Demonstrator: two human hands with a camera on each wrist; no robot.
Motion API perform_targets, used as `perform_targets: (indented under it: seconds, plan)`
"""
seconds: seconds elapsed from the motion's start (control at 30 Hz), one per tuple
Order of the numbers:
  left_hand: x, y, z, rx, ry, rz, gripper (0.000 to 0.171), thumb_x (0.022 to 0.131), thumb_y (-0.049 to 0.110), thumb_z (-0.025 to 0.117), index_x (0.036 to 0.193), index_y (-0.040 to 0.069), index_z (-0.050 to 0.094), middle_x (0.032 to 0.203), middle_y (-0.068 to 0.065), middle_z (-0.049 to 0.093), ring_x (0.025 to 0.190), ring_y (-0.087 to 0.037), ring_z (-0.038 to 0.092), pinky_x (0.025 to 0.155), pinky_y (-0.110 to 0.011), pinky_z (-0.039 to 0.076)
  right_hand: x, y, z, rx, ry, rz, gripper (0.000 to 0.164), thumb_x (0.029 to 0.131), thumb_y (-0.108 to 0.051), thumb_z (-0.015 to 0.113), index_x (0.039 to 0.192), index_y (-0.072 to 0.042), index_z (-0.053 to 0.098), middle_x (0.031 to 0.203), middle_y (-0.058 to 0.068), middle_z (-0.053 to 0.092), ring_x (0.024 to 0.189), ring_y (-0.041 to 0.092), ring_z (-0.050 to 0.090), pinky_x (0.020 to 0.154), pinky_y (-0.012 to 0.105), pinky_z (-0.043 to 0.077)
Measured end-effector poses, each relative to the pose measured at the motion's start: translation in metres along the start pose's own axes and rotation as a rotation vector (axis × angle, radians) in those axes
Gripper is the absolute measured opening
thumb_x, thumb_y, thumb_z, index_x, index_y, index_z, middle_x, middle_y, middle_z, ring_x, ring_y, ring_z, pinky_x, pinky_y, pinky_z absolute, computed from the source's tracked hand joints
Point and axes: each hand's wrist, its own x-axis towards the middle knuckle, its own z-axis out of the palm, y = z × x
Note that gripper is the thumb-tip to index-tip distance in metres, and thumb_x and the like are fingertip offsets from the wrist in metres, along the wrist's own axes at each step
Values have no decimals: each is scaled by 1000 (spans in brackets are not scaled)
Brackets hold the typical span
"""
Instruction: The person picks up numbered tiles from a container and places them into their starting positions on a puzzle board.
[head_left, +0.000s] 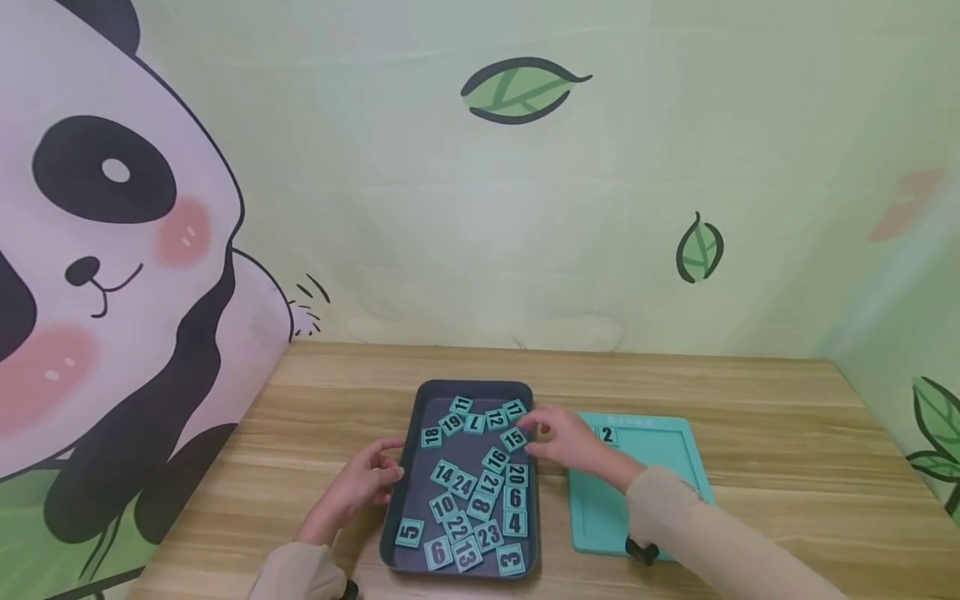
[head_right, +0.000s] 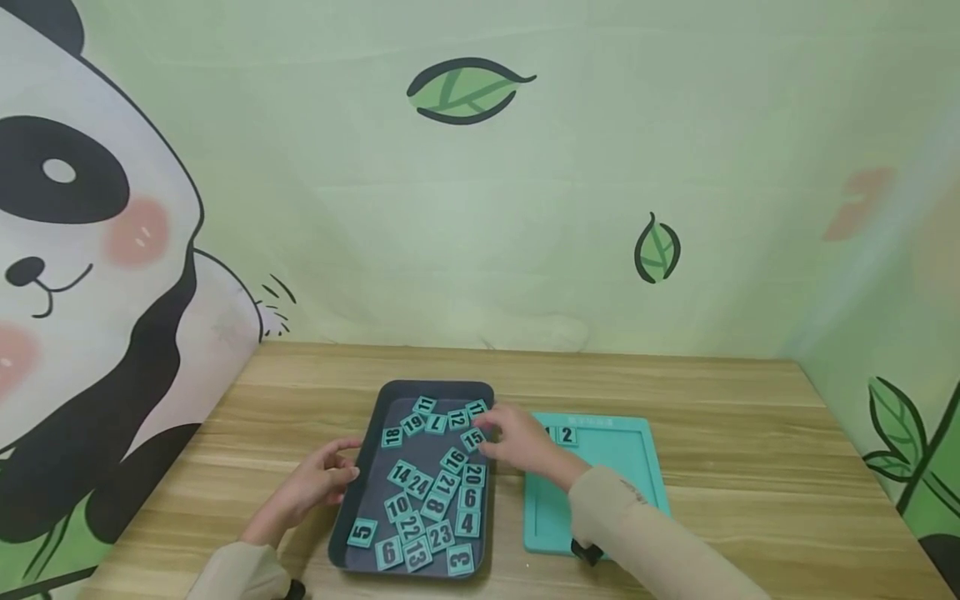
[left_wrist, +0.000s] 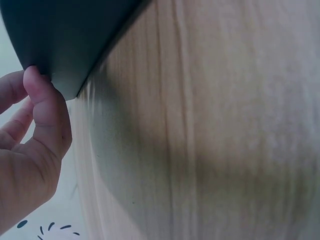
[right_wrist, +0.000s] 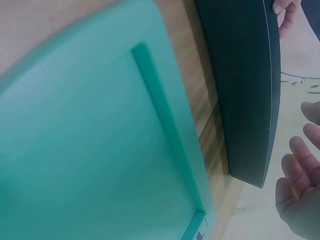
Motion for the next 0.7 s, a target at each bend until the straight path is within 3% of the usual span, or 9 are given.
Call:
perform_targets:
  seconds: [0.27,0.7]
  plan:
    - [1,-1,0,5,9,-8,43,81,-2,52,123,10,48,84,-8,46,70,-19,49,54,-27,44,-10,-5,0,-72,-62,-58,31,76,-12,65,106,-7,61,99,8,58,93,23,53,77,36,46]
    - [1,-1,0,31,12,-19,43,82,0,52,124,10,47,86,-8,47,72,-19,49,55,-28,44,-22,-12,15,-316,-146,-212,35,74,-26,67,106,-13,62,104,0,59,95,17,51,80,34,43]
